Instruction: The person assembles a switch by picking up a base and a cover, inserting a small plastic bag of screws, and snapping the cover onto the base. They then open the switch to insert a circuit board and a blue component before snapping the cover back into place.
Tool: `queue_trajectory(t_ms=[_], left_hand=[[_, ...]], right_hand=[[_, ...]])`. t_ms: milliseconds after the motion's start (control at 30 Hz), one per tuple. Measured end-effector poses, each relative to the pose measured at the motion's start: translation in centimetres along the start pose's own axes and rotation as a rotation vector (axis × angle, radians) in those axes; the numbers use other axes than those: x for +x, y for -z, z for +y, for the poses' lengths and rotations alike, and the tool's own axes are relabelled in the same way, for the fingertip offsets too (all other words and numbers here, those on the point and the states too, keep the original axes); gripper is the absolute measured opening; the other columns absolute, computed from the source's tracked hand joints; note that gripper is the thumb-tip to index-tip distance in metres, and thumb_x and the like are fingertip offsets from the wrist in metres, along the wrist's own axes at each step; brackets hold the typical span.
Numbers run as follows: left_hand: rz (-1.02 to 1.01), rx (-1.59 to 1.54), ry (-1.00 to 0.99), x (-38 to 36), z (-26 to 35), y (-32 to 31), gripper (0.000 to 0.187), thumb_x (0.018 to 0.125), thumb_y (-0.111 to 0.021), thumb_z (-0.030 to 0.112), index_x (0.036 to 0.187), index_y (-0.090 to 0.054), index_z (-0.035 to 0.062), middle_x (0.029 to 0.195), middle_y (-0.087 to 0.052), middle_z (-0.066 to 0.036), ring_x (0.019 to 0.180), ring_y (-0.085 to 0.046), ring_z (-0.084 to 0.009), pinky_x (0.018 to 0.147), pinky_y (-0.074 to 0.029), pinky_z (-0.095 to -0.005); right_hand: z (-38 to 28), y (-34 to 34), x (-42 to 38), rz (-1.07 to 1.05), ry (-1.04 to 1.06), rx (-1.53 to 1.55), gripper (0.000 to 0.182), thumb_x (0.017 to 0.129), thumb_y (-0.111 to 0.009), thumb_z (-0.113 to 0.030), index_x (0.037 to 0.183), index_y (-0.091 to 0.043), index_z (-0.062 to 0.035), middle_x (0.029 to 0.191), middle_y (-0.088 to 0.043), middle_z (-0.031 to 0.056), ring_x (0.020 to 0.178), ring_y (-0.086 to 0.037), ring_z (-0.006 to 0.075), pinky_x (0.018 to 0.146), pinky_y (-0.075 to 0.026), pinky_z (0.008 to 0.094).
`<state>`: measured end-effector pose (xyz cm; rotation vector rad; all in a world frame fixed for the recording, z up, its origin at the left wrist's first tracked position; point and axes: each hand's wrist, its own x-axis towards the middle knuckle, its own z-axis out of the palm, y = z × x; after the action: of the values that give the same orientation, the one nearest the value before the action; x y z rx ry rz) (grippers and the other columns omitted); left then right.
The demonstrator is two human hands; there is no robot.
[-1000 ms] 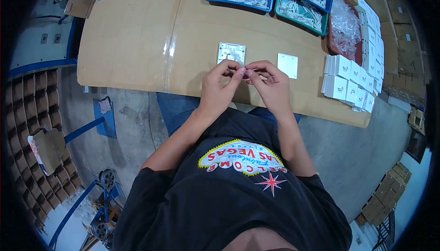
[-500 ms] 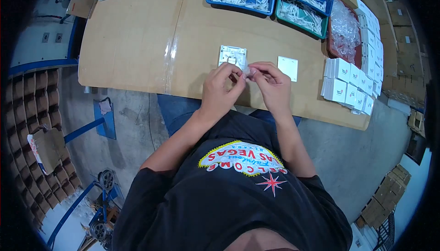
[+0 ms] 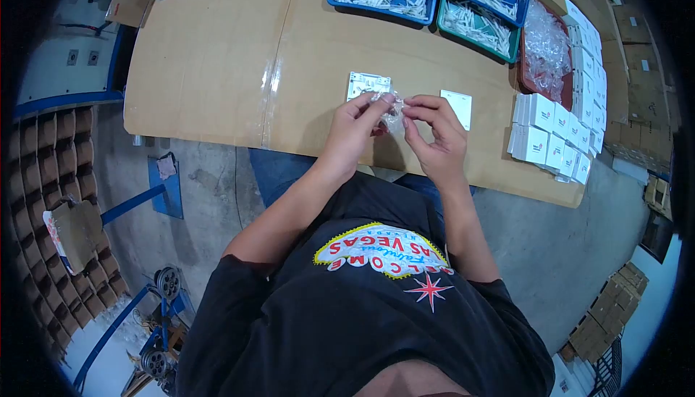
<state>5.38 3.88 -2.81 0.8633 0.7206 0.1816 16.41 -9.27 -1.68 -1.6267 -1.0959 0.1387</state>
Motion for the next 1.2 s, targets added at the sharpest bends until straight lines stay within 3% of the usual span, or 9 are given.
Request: queue_trajectory(t_ms=[67,200,367,667,867,933,1067,1167,1200], left_hand=[[0.008,0.021,-0.069,0.1,-0.3,-0.3,0.026,0.103,-0.066,0.030,0.110,-0.075,0.0069,0.092,-0.070,0.002,0.082,-0.062,-0.0053,0.074,-0.049,-0.0247],[0.062,-0.057,-0.160,-0.2,-0.9,-0.8,0.024,0.102,-0.069,0.028,0.109,-0.075,0.0064,0.095,-0.071,0.002,0.083,-0.062,-0.0047,0.074,-0.048,-0.0234],[0.136,-0.027,-0.251,0.0,-1.3,-0.6,0.025,0.100,-0.071,0.029,0.106,-0.075,0.0048,0.096,-0.072,0.001,0.083,-0.061,-0.0046,0.073,-0.048,-0.0228],[0.100,0.034,-0.409,-0.2,-1.2,-0.2,0.028,0.108,-0.059,0.027,0.117,-0.068,0.0018,0.099,-0.070,-0.003,0.082,-0.059,-0.0066,0.073,-0.048,-0.0246],[0.162,0.097,-0.411,-0.5,0.4,0.1,0.026,0.106,-0.062,0.021,0.116,-0.071,-0.0007,0.098,-0.067,-0.003,0.078,-0.057,-0.0070,0.067,-0.047,-0.0241],[0.154,0.251,-0.592,-0.3,-0.1,0.6,0.022,0.103,-0.066,0.016,0.115,-0.074,-0.0012,0.096,-0.066,-0.002,0.072,-0.057,-0.0051,0.063,-0.047,-0.0223],[0.129,0.332,-0.515,-0.6,0.7,1.4,0.021,0.103,-0.066,0.012,0.118,-0.073,-0.0003,0.097,-0.065,-0.002,0.072,-0.056,-0.0056,0.063,-0.046,-0.0223],[0.070,0.308,-0.450,-0.4,1.4,1.9,0.028,0.099,-0.070,0.012,0.126,-0.071,0.0028,0.103,-0.067,-0.004,0.075,-0.058,-0.0068,0.063,-0.047,-0.0217],[0.097,0.516,-0.575,-0.6,2.1,1.9,0.036,0.095,-0.073,0.015,0.129,-0.069,0.0047,0.109,-0.067,-0.005,0.083,-0.061,-0.0106,0.070,-0.049,-0.0251]], right_hand=[[-0.3,-1.2,-0.1,0.152,-0.203,0.317,0.025,0.088,-0.071,0.008,0.112,-0.069,0.0016,0.109,-0.070,0.0113,0.093,-0.070,0.0184,0.084,-0.057,0.0296],[-0.5,-1.7,-0.1,0.240,-0.479,0.592,0.027,0.091,-0.069,0.007,0.117,-0.066,0.0015,0.109,-0.070,0.0104,0.095,-0.069,0.0165,0.086,-0.057,0.0295],[0.4,-0.6,-0.3,-0.017,-0.804,0.710,0.015,0.099,-0.063,0.001,0.113,-0.064,0.0048,0.097,-0.072,0.0120,0.082,-0.073,0.0177,0.075,-0.061,0.0295],[0.2,-0.8,0.2,-0.045,-0.859,0.772,0.017,0.097,-0.066,-0.002,0.113,-0.065,0.0043,0.092,-0.073,0.0109,0.075,-0.072,0.0162,0.068,-0.062,0.0291],[0.5,-0.5,0.1,-0.024,-0.824,0.716,0.017,0.096,-0.064,0.002,0.112,-0.065,0.0059,0.088,-0.071,0.0106,0.068,-0.067,0.0140,0.067,-0.063,0.0310],[0.5,-0.5,0.0,-0.016,-0.815,0.721,0.017,0.096,-0.064,0.003,0.112,-0.065,0.0066,0.088,-0.070,0.0104,0.067,-0.066,0.0136,0.067,-0.063,0.0314],[0.7,0.0,0.0,-0.024,-0.823,0.668,0.018,0.096,-0.063,0.003,0.113,-0.064,0.0080,0.087,-0.068,0.0097,0.066,-0.064,0.0130,0.066,-0.064,0.0318],[1.2,0.0,-0.4,0.013,-0.807,0.648,0.015,0.098,-0.059,0.004,0.112,-0.064,0.0047,0.087,-0.067,0.0080,0.065,-0.063,0.0119,0.069,-0.065,0.0347],[1.3,0.1,-0.4,0.014,-0.807,0.648,0.015,0.098,-0.059,0.004,0.112,-0.064,0.0047,0.087,-0.067,0.0080,0.065,-0.063,0.0119,0.069,-0.065,0.0347]])
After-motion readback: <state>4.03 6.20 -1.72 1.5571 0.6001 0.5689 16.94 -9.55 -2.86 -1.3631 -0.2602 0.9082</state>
